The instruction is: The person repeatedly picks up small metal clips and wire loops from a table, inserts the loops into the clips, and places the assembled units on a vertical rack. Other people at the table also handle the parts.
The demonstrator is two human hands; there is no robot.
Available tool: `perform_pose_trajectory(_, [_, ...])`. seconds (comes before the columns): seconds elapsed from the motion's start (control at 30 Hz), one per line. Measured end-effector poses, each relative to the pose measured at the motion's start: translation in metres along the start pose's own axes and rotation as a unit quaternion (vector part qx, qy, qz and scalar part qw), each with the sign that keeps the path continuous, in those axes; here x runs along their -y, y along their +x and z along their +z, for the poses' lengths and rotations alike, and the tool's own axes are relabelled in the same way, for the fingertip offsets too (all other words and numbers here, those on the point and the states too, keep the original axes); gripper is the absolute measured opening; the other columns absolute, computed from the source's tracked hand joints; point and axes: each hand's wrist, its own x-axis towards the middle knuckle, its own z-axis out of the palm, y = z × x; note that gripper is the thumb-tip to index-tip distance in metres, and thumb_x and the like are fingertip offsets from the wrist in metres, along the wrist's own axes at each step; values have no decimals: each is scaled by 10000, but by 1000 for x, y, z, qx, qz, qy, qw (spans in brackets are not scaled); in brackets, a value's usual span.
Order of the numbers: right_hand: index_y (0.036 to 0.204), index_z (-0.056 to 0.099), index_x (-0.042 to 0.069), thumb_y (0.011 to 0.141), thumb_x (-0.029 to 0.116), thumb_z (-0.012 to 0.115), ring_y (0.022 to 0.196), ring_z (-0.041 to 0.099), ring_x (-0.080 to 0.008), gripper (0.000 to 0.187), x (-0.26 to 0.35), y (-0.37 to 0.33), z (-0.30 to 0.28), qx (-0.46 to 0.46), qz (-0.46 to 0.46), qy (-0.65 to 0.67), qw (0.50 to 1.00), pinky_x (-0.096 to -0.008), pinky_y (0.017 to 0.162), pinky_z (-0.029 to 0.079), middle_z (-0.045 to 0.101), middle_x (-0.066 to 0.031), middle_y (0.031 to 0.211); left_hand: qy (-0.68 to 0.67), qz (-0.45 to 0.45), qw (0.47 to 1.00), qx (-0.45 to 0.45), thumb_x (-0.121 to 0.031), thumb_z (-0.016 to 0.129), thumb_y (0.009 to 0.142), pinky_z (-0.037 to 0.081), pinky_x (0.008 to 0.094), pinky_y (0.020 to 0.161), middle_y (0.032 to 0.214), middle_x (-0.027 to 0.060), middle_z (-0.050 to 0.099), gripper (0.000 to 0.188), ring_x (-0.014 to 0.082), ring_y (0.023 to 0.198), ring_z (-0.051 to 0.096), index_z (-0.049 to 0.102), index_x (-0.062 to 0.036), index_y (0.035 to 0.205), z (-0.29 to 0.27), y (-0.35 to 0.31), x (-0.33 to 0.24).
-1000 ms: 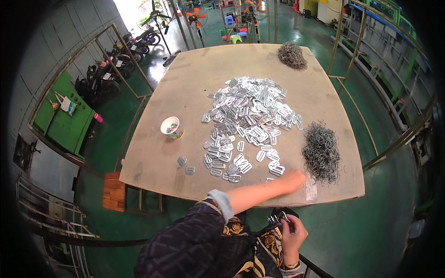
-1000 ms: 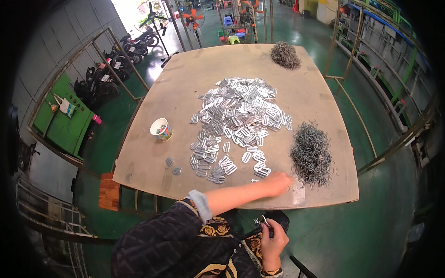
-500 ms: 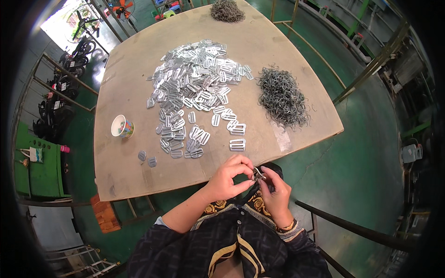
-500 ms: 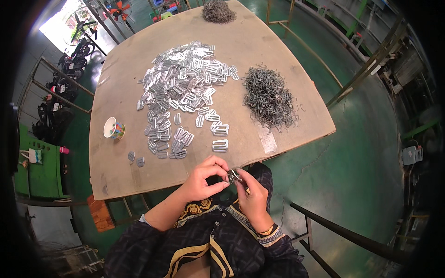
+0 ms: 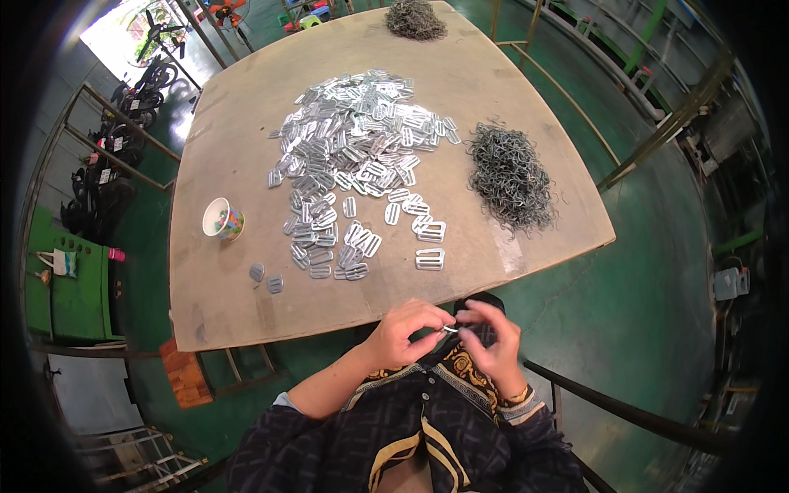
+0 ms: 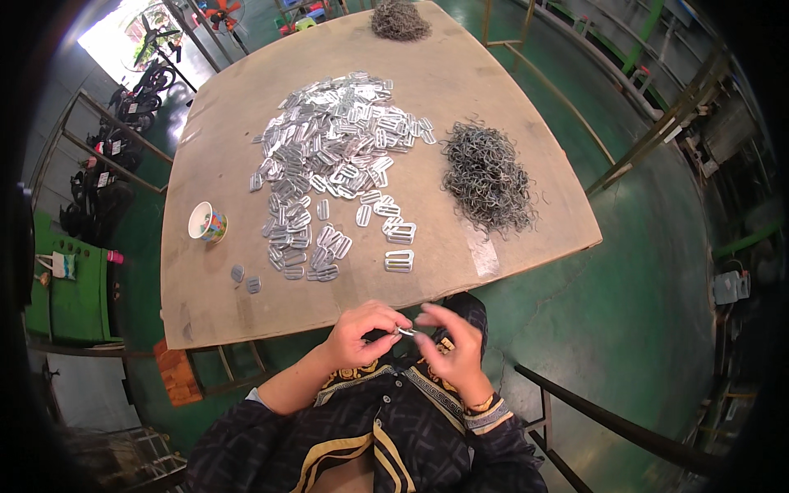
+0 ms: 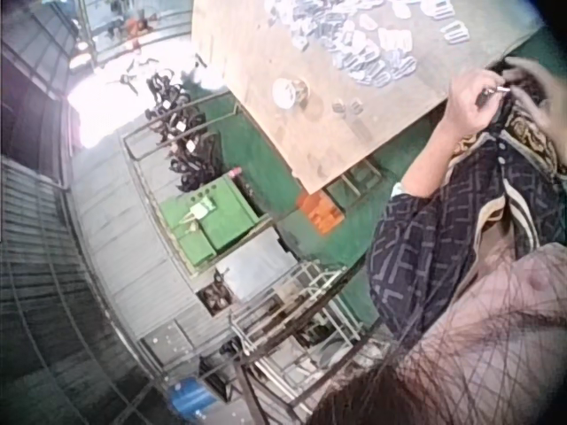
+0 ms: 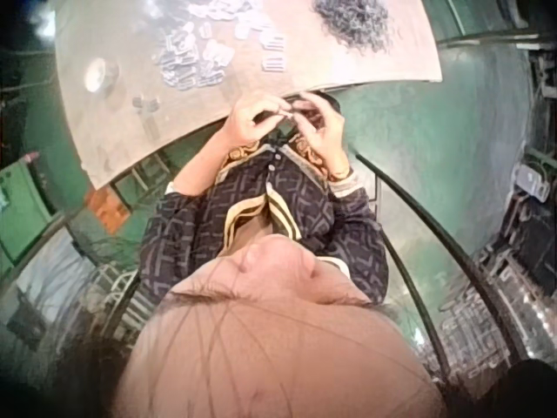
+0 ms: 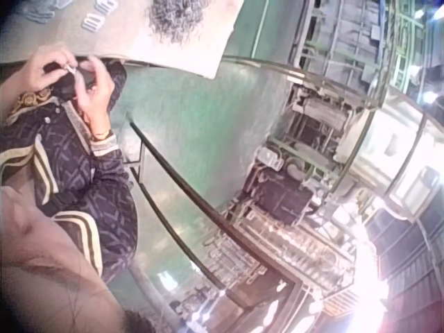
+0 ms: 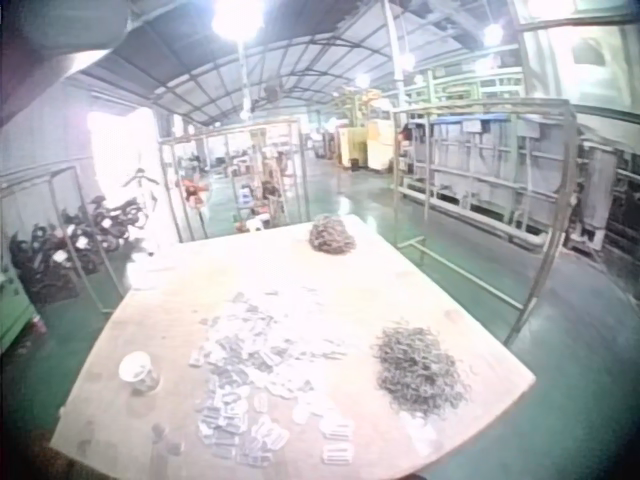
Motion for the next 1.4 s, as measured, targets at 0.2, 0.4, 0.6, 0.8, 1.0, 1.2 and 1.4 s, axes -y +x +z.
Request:
perform_pose_trajectory(0.2, [1058,650,28,732,216,784,803,566,-283,399,-62,48,36,-38,18,-234,971,-396,725,441,596,-103,835,6,21,1000,-5,37,694,748,476,366,733,956,97,697,186,251,812,653,593,-47,881,0,-10,-1])
perform_pose_trajectory(0.4, [1017,606,67,647,257,832,976,500,-296,473,-78,74,78,-44,33,-350,935,-426,816,382,539,-102,1012,26,-6,1000,9,34,696,749,475,361,755,954,92,699,182,241,829,660,597,-48,877,2,-13,-4])
perform_pose_trajectory(0.6, [922,549,37,721,38,769,740,590,-152,298,-77,62,50,18,163,21,986,-280,665,470,613,-36,863,32,-33,999,-7,33,684,758,485,361,764,961,104,698,166,259,837,663,582,-42,865,6,-13,0])
perform_pose_trajectory(0.8, [1053,598,-15,802,-51,674,808,584,-46,265,-14,39,-11,63,210,253,942,-189,711,492,617,4,914,41,-60,996,-49,29,681,758,495,360,736,930,116,695,161,289,820,663,583,-28,873,19,-9,6])
perform_pose_trajectory(1.0, [1182,641,-17,820,-46,676,730,558,-23,365,6,23,-19,16,185,186,965,-174,633,465,634,16,848,76,-57,995,-40,25,706,730,488,362,710,882,125,683,170,298,796,658,600,-29,851,25,0,3])
perform_pose_trajectory(1.2, [1158,672,26,792,-30,710,685,536,-30,372,2,15,-7,-53,129,87,986,-188,593,446,650,-2,832,76,-40,995,-40,25,716,725,488,363,702,856,120,682,175,300,773,655,611,-32,853,29,0,5])
perform_pose_trajectory(1.4, [1109,676,-9,776,-45,725,739,600,-79,338,3,13,4,-61,103,116,986,-225,672,517,666,-57,879,72,-88,992,-55,18,726,728,504,354,703,872,120,692,170,289,788,663,632,-25,862,38,-1,12])
